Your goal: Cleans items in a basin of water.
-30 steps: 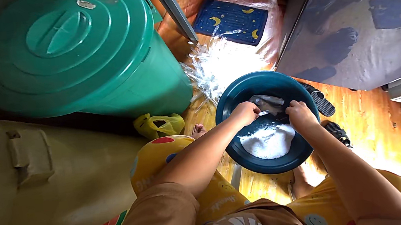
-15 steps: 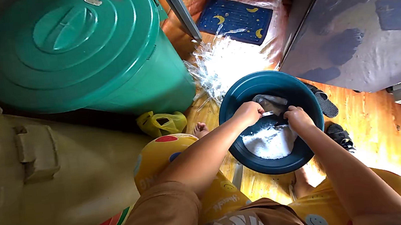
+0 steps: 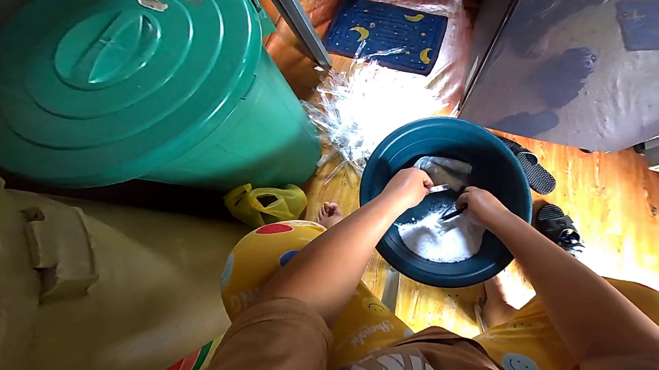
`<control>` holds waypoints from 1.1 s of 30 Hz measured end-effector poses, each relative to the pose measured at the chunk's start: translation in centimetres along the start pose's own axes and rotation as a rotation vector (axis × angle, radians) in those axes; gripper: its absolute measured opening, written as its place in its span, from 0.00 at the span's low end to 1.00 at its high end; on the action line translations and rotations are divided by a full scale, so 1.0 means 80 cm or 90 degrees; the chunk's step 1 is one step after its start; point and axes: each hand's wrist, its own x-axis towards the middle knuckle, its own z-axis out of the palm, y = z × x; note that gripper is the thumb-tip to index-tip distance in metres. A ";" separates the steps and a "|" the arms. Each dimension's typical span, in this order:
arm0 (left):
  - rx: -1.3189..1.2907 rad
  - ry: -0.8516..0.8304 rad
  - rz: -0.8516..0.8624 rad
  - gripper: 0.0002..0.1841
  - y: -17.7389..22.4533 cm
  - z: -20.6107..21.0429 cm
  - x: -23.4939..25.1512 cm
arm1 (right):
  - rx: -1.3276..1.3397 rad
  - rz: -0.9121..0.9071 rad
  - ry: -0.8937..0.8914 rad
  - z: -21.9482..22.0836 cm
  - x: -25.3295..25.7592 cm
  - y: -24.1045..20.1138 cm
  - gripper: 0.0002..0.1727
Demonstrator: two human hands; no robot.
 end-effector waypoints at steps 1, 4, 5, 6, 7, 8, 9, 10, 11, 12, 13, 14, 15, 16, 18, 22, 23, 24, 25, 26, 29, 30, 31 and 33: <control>0.007 0.000 0.002 0.11 -0.001 0.000 0.000 | 0.016 0.006 -0.009 -0.006 -0.003 0.001 0.18; 0.036 -0.003 -0.003 0.11 0.000 0.000 -0.001 | 0.078 0.020 -0.005 -0.028 -0.016 0.005 0.14; 0.045 -0.007 -0.010 0.11 0.000 0.000 -0.002 | 0.103 0.020 0.012 -0.035 -0.022 0.007 0.13; 0.051 -0.012 -0.018 0.11 0.001 0.000 -0.002 | 0.125 0.020 0.032 -0.044 -0.028 0.009 0.12; 0.054 -0.017 -0.025 0.12 0.002 -0.001 -0.002 | 0.146 0.021 0.057 -0.052 -0.035 0.010 0.11; 0.057 -0.021 -0.030 0.12 0.002 -0.001 -0.002 | 0.165 0.026 0.081 -0.060 -0.042 0.010 0.11; 0.058 -0.020 -0.030 0.12 0.003 0.000 -0.002 | 0.179 0.033 0.105 -0.067 -0.048 0.009 0.10; 0.060 -0.018 -0.030 0.12 0.003 0.001 -0.001 | 0.188 0.037 0.128 -0.072 -0.053 0.008 0.10; 0.063 -0.018 -0.029 0.12 0.003 0.001 -0.001 | 0.192 0.040 0.149 -0.076 -0.057 0.007 0.10; 0.063 -0.019 -0.029 0.11 0.003 0.002 -0.001 | 0.192 0.040 0.165 -0.079 -0.060 0.006 0.10; 0.062 -0.022 -0.031 0.12 0.004 0.002 -0.002 | 0.192 0.039 0.175 -0.081 -0.062 0.004 0.09; 0.058 -0.022 -0.034 0.11 0.005 0.002 -0.002 | 0.191 0.038 0.181 -0.081 -0.063 0.002 0.09; 0.053 -0.022 -0.035 0.11 0.005 0.003 -0.001 | 0.185 0.036 0.185 -0.081 -0.063 0.000 0.09; 0.048 -0.024 -0.035 0.11 0.005 0.004 -0.001 | 0.175 0.035 0.187 -0.079 -0.061 -0.002 0.09; 0.029 -0.026 -0.029 0.10 0.004 0.007 0.000 | 0.148 0.031 0.197 -0.075 -0.058 -0.006 0.09; -0.019 -0.038 -0.015 0.10 0.004 0.014 0.001 | 0.083 -0.002 0.253 -0.066 -0.057 -0.022 0.11; -0.026 -0.047 -0.014 0.11 0.006 0.013 0.001 | 0.067 -0.024 0.276 -0.065 -0.059 -0.027 0.11; -0.030 -0.056 -0.015 0.11 0.008 0.013 0.001 | 0.050 -0.048 0.295 -0.064 -0.063 -0.034 0.11; -0.031 -0.063 -0.014 0.11 0.010 0.012 0.001 | 0.030 -0.068 0.307 -0.065 -0.069 -0.041 0.11; -0.035 -0.064 -0.010 0.11 0.011 0.012 0.001 | 0.009 -0.083 0.314 -0.067 -0.074 -0.049 0.10; -0.073 -0.051 0.025 0.11 0.006 0.014 0.001 | -0.037 -0.120 0.340 -0.072 -0.094 -0.069 0.11; -0.091 -0.048 0.036 0.11 0.004 0.015 0.002 | -0.047 -0.129 0.349 -0.074 -0.101 -0.073 0.12; -0.109 -0.048 0.045 0.11 0.001 0.017 0.003 | -0.052 -0.137 0.360 -0.075 -0.107 -0.076 0.12; -0.137 -0.050 0.048 0.11 -0.002 0.019 0.005 | -0.057 -0.149 0.390 -0.079 -0.118 -0.077 0.12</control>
